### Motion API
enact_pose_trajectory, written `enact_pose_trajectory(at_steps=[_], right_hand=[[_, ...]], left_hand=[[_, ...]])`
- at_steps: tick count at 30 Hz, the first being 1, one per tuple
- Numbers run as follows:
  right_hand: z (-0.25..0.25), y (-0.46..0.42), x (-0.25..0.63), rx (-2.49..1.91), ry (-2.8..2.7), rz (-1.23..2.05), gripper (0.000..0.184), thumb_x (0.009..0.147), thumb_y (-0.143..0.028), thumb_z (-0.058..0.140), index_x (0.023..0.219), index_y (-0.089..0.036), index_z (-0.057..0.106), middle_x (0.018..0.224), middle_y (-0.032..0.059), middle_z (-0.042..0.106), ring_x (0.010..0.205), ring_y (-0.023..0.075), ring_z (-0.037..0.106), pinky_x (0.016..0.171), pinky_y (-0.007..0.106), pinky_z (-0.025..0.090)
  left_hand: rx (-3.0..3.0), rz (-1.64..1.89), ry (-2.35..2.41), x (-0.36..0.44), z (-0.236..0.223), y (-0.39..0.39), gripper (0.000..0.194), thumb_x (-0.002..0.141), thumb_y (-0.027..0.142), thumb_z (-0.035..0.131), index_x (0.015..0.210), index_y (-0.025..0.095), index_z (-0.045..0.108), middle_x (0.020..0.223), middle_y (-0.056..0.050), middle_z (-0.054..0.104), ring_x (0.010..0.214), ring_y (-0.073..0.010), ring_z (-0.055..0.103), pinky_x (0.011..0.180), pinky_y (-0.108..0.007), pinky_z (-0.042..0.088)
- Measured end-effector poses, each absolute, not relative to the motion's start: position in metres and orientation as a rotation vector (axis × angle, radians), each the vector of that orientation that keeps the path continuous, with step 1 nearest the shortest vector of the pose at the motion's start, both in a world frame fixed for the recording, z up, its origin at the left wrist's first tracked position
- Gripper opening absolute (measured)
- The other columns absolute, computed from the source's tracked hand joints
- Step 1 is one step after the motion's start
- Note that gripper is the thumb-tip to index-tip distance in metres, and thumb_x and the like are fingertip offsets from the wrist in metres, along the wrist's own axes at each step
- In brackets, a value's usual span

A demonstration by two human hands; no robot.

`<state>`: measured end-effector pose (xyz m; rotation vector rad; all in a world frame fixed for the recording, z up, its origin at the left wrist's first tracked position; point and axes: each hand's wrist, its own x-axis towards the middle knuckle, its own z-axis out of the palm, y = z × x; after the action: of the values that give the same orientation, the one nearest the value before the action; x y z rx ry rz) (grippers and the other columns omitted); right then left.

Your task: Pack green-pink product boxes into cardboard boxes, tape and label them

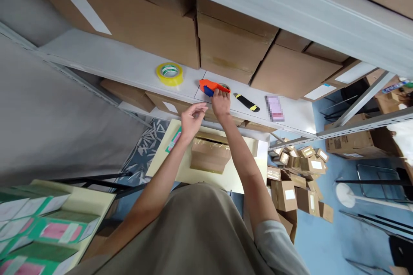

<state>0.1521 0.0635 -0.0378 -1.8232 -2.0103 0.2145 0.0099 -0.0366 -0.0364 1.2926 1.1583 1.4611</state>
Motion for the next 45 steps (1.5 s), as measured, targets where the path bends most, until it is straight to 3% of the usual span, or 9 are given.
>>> enact_pose_trajectory(at_steps=[5, 7, 11, 15, 20, 26, 36, 41, 45], right_hand=[[-0.057, -0.009, 0.162, -1.647, -1.793, 0.506, 0.046, 0.117, -0.052, 0.054, 0.145, -0.016, 0.058, 0.133, 0.0239, 0.075, 0.139, 0.0412, 0.068, 0.128, 0.067, 0.045], [-0.067, -0.064, 0.163, -1.545, -1.631, 0.713, 0.055, 0.112, -0.069, 0.057, 0.141, -0.023, 0.058, 0.128, 0.0177, 0.077, 0.129, 0.0381, 0.072, 0.119, 0.062, 0.055], [-0.089, -0.165, 0.15, -1.437, -1.276, 1.059, 0.059, 0.102, -0.082, 0.068, 0.122, -0.027, 0.061, 0.111, 0.0086, 0.077, 0.103, 0.0275, 0.074, 0.103, 0.046, 0.064], [-0.108, -0.213, 0.142, -1.419, -1.083, 1.247, 0.064, 0.095, -0.084, 0.076, 0.119, -0.027, 0.063, 0.111, 0.0074, 0.077, 0.103, 0.0257, 0.072, 0.102, 0.044, 0.065], [-0.114, -0.225, 0.153, -1.429, -1.102, 1.349, 0.067, 0.095, -0.084, 0.075, 0.124, -0.025, 0.068, 0.109, 0.0066, 0.078, 0.1, 0.0257, 0.072, 0.097, 0.044, 0.066], [-0.104, -0.238, 0.173, -1.433, -1.22, 1.404, 0.063, 0.095, -0.079, 0.081, 0.124, -0.024, 0.068, 0.107, 0.0056, 0.077, 0.096, 0.0243, 0.073, 0.092, 0.04, 0.066], [-0.081, -0.257, 0.205, -1.544, -1.55, 1.37, 0.054, 0.1, -0.07, 0.075, 0.124, -0.023, 0.065, 0.109, 0.0075, 0.077, 0.095, 0.0279, 0.072, 0.089, 0.044, 0.063], [-0.076, -0.256, 0.213, -1.667, -1.669, 1.354, 0.053, 0.096, -0.069, 0.075, 0.123, -0.024, 0.065, 0.1, 0.0052, 0.077, 0.083, 0.0262, 0.068, 0.079, 0.042, 0.06], [-0.073, -0.245, 0.214, -1.735, -1.683, 1.375, 0.06, 0.097, -0.08, 0.068, 0.116, -0.023, 0.065, 0.084, 0.0018, 0.071, 0.071, 0.022, 0.061, 0.069, 0.035, 0.051]], left_hand=[[1.219, 1.403, 1.165, -0.006, -0.06, -0.084, 0.025, 0.096, 0.03, 0.071, 0.118, 0.02, 0.08, 0.113, -0.01, 0.085, 0.103, -0.024, 0.081, 0.104, -0.042, 0.063], [1.193, 1.357, 1.183, -0.01, -0.07, -0.111, 0.024, 0.097, 0.036, 0.075, 0.116, 0.021, 0.078, 0.117, -0.01, 0.084, 0.106, -0.0239, 0.08, 0.104, -0.041, 0.063], [1.162, 1.2, 1.213, -0.018, -0.088, -0.164, 0.034, 0.095, 0.054, 0.085, 0.108, 0.024, 0.074, 0.11, -0.007, 0.08, 0.103, -0.023, 0.077, 0.1, -0.038, 0.063], [1.149, 1.0, 1.162, -0.027, -0.1, -0.197, 0.043, 0.093, 0.064, 0.085, 0.102, 0.023, 0.073, 0.105, -0.006, 0.076, 0.096, -0.0214, 0.073, 0.092, -0.035, 0.06], [1.268, 0.888, 1.161, -0.032, -0.103, -0.209, 0.034, 0.095, 0.056, 0.084, 0.1, 0.023, 0.076, 0.102, -0.006, 0.073, 0.094, -0.0211, 0.07, 0.084, -0.032, 0.057], [1.137, 0.934, 1.086, -0.039, -0.086, -0.182, 0.054, 0.092, 0.061, 0.088, 0.133, 0.026, 0.08, 0.127, -0.009, 0.078, 0.111, -0.0263, 0.075, 0.095, -0.037, 0.061], [1.468, 0.712, 0.977, -0.044, -0.038, -0.151, 0.035, 0.098, 0.056, 0.084, 0.109, 0.023, 0.088, 0.108, -0.008, 0.084, 0.1, -0.0235, 0.078, 0.087, -0.034, 0.062], [1.491, 0.671, 1.022, -0.039, -0.049, -0.152, 0.038, 0.097, 0.059, 0.083, 0.1, 0.021, 0.085, 0.099, -0.007, 0.084, 0.089, -0.0212, 0.076, 0.078, -0.032, 0.061], [1.478, 0.78, 1.128, -0.031, -0.067, -0.158, 0.036, 0.099, 0.057, 0.08, 0.098, 0.021, 0.083, 0.098, -0.007, 0.084, 0.09, -0.0213, 0.077, 0.081, -0.032, 0.062]])
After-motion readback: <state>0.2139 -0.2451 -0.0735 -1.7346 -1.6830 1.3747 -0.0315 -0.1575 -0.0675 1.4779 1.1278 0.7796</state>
